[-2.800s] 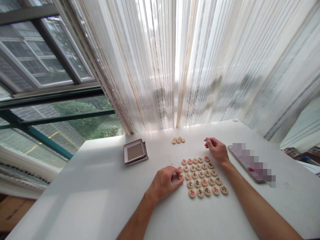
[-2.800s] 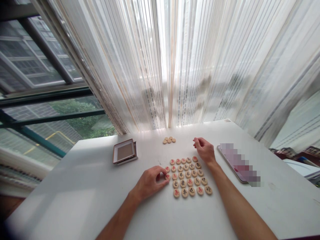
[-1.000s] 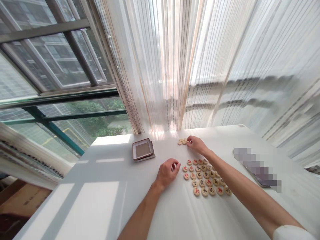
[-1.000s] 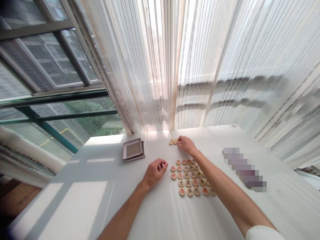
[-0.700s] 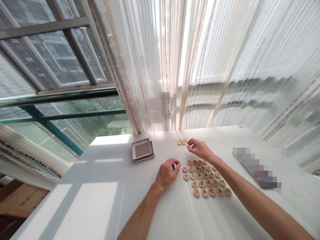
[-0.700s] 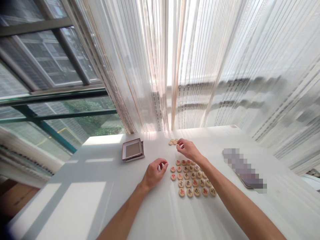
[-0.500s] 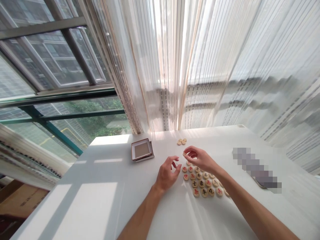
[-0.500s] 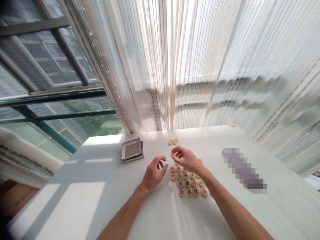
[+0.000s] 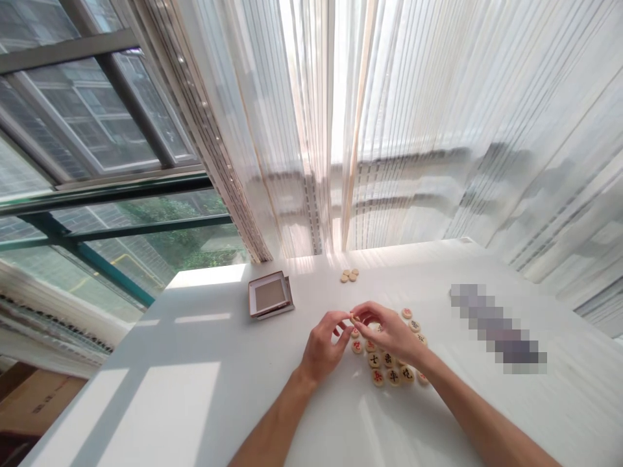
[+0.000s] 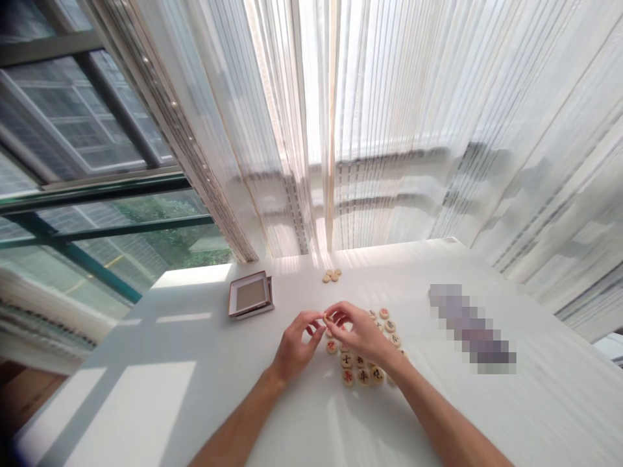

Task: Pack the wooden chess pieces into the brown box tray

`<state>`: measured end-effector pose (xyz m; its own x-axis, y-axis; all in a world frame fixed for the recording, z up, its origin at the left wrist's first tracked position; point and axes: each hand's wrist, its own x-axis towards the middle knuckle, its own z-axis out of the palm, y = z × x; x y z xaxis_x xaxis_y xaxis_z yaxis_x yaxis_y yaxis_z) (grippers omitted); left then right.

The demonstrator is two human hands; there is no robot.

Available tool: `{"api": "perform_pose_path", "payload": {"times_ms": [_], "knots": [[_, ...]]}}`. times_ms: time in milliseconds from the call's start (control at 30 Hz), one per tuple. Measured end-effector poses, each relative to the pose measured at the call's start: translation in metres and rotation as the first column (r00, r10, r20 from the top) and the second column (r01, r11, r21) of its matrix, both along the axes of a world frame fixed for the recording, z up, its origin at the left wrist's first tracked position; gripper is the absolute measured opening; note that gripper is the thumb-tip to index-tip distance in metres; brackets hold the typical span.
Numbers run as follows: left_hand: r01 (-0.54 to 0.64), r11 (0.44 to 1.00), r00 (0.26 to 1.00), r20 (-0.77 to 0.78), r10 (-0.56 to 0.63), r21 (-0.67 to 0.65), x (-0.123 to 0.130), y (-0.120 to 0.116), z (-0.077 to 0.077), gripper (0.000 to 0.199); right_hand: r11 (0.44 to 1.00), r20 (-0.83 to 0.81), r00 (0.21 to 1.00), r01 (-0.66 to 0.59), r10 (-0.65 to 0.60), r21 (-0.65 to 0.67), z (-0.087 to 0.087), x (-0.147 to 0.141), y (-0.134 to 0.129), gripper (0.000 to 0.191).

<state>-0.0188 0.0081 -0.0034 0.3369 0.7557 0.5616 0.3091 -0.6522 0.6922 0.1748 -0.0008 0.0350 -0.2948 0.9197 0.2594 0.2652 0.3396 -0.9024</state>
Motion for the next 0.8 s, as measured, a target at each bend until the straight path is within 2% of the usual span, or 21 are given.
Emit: {"api": "perform_pose_path", "payload": {"times_ms": [467, 800], "knots": [[-0.036, 0.998, 0.999, -0.021, 0.035, -0.044, 0.0004, -0.0009, 0.0011, 0.018, 0.985, 0.043, 0.999, 0.004, -0.012, 0.174, -0.0066, -0.0002, -0.0048, 0.017], [-0.055, 0.997, 0.998, -0.016, 0.054, -0.049, -0.0002, 0.0002, -0.002, 0.018, 0.996, -0.032, 0.999, -0.019, 0.021, 0.086, -0.0089, 0.0015, -0.0066, 0.022]]}}
